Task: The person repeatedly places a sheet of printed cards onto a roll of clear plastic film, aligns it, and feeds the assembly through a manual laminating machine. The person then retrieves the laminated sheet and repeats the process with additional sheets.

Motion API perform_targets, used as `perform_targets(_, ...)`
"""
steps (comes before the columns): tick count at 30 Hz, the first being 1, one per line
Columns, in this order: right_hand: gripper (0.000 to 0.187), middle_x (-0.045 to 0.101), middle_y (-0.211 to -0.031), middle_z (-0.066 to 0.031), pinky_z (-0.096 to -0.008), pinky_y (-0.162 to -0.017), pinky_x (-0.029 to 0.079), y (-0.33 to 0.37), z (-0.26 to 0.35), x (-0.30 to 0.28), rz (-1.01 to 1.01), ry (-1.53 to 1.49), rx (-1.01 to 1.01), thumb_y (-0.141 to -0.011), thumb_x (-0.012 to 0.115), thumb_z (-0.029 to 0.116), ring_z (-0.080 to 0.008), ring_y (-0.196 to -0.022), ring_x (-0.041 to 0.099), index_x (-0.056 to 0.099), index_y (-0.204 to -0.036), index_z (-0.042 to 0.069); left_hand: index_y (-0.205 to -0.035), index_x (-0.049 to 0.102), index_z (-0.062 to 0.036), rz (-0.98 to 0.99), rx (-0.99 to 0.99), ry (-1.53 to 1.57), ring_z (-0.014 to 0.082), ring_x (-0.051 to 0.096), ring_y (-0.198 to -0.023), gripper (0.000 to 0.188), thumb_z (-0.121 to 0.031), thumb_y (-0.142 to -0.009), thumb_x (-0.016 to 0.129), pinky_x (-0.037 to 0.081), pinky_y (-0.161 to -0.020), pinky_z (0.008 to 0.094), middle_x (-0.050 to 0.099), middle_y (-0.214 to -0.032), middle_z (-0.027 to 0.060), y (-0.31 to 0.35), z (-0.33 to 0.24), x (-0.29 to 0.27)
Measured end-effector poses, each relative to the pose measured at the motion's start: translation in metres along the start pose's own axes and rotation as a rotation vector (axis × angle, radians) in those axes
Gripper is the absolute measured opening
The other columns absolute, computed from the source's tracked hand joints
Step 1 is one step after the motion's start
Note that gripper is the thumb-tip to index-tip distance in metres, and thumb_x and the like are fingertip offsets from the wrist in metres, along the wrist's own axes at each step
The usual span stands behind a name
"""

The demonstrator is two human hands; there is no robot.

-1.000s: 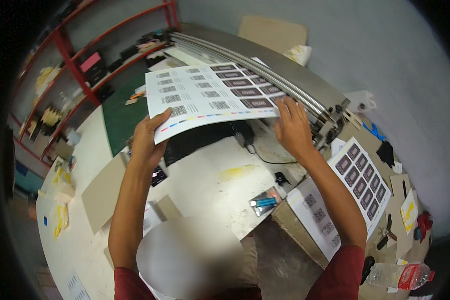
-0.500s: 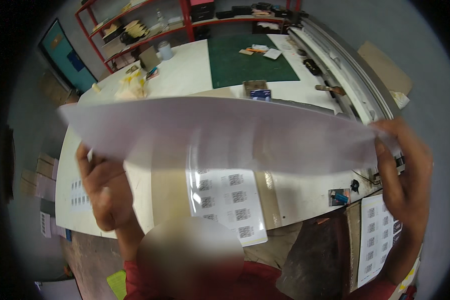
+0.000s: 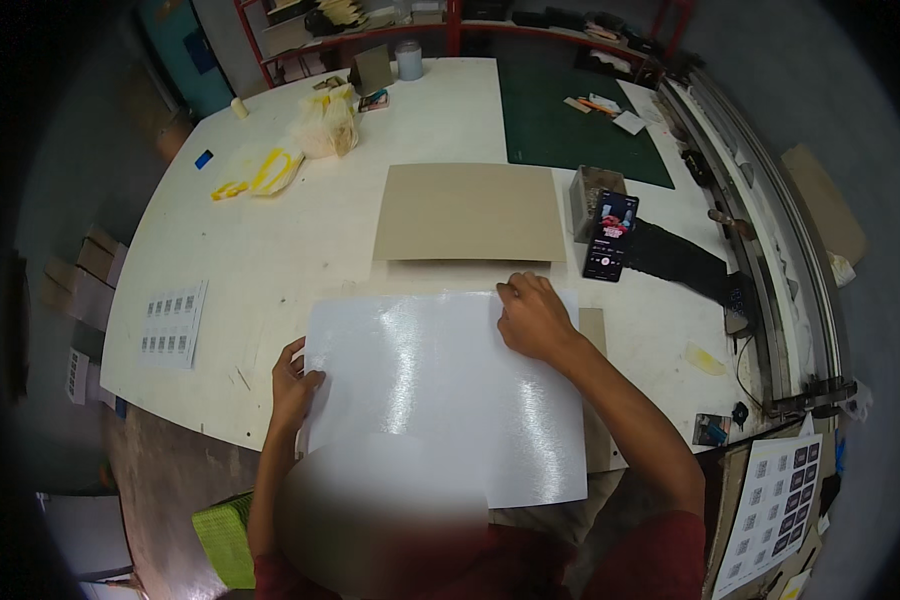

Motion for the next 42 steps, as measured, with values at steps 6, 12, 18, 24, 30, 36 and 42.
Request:
perform_targets(6, 0.049, 0.061, -0.114, -0.0197, -0.0450, -0.100, 0.045, -0.020, -0.007, -0.020, -0.003, 0.056, 0.054, -0.079, 0.075, 0.014, -0.0349, -0.114, 0.056, 0.062, -0.122, -0.005, -0.141, 0.044, 0.0044, -0.090, 0.127, -0.202, 0.0242, 0.062, -0.111, 0.068, 0.005, -0.077, 0.065, 0.051, -0.090, 0.0358, 0.061, -0.129, 0.0190, 0.000, -0.005, -0.001)
perform_targets(12, 0.067, 0.057, -0.137, -0.0256, -0.0458, -0.109, 0.043, -0.065, -0.043, 0.006, 0.014, 0.173, 0.016, -0.084, 0.077, 0.023, -0.0381, -0.130, 0.053, 0.050, -0.141, 0.002, -0.136, 0.052, -0.0019, -0.159, 0.430, -0.343, 0.0293, 0.056, -0.123, 0.060, -0.003, -0.080, 0.073, 0.048, -0.097, 0.0422, 0.056, -0.136, 0.0161, 0.020, -0.035, 0.007)
perform_targets(18, 0.058, 0.065, -0.125, -0.0237, -0.0449, -0.096, 0.053, -0.079, -0.037, -0.008, 0.214, 0.096, 0.116, -0.087, 0.073, 0.020, -0.0378, -0.111, 0.066, 0.052, -0.140, 0.005, -0.124, 0.059, -0.0001, 0.001, 0.587, -0.350, 0.0334, 0.059, -0.119, 0.049, -0.004, -0.079, 0.077, 0.048, -0.098, 0.0416, 0.061, -0.128, 0.0182, 0.054, -0.056, 0.062)
perform_targets(24, 0.036, 0.068, -0.116, -0.0240, -0.0399, -0.090, 0.056, -0.035, -0.021, -0.094, -0.501, 0.158, -0.139, -0.093, 0.058, -0.002, -0.0341, -0.103, 0.070, 0.060, -0.129, -0.001, -0.120, 0.062, -0.0005, 0.083, 0.657, -0.320, 0.0330, 0.061, -0.113, 0.042, -0.009, -0.082, 0.077, 0.050, -0.096, 0.0409, 0.066, -0.121, 0.0177, 0.059, -0.065, 0.103)
perform_targets(30, 0.038, 0.071, -0.106, -0.0117, -0.0256, -0.083, 0.051, 0.091, 0.002, -0.133, -0.576, -0.570, 0.588, -0.104, 0.055, 0.015, -0.0131, -0.093, 0.065, 0.052, -0.135, -0.008, -0.117, 0.064, 0.0011, 0.026, 0.712, -0.293, 0.0328, 0.064, -0.107, 0.032, -0.011, -0.089, 0.072, 0.051, -0.092, 0.0397, 0.067, -0.115, 0.0180, 0.035, -0.080, 0.113)
perform_targets(36, 0.046, 0.073, -0.105, -0.0122, -0.0235, -0.089, 0.047, 0.187, 0.031, -0.039, -0.393, -1.104, 0.950, -0.100, 0.059, 0.007, -0.0096, -0.095, 0.064, 0.046, -0.140, -0.011, -0.128, 0.064, -0.0053, 0.279, 0.717, -0.522, 0.0289, 0.056, -0.111, 0.037, -0.029, -0.100, 0.060, 0.039, -0.098, 0.0419, 0.062, -0.118, 0.0149, 0.025, -0.080, 0.141)
perform_targets(42, 0.045, 0.073, -0.103, -0.0118, -0.0231, -0.084, 0.048, 0.203, 0.037, -0.028, -0.354, -1.047, 0.961, -0.100, 0.059, 0.006, -0.0092, -0.092, 0.063, 0.047, -0.140, -0.011, -0.135, 0.063, -0.0094, 0.335, 0.791, -0.778, 0.0270, 0.052, -0.115, 0.044, -0.037, -0.100, 0.057, 0.033, -0.103, 0.0425, 0.059, -0.120, 0.0133, 0.025, -0.056, 0.157)
Point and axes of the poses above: each hand's wrist, its own y-axis away from the middle knuckle, its own x-axis out of the palm, z = x × y, the point moved 5 cm from there along -y, towards the middle knuckle
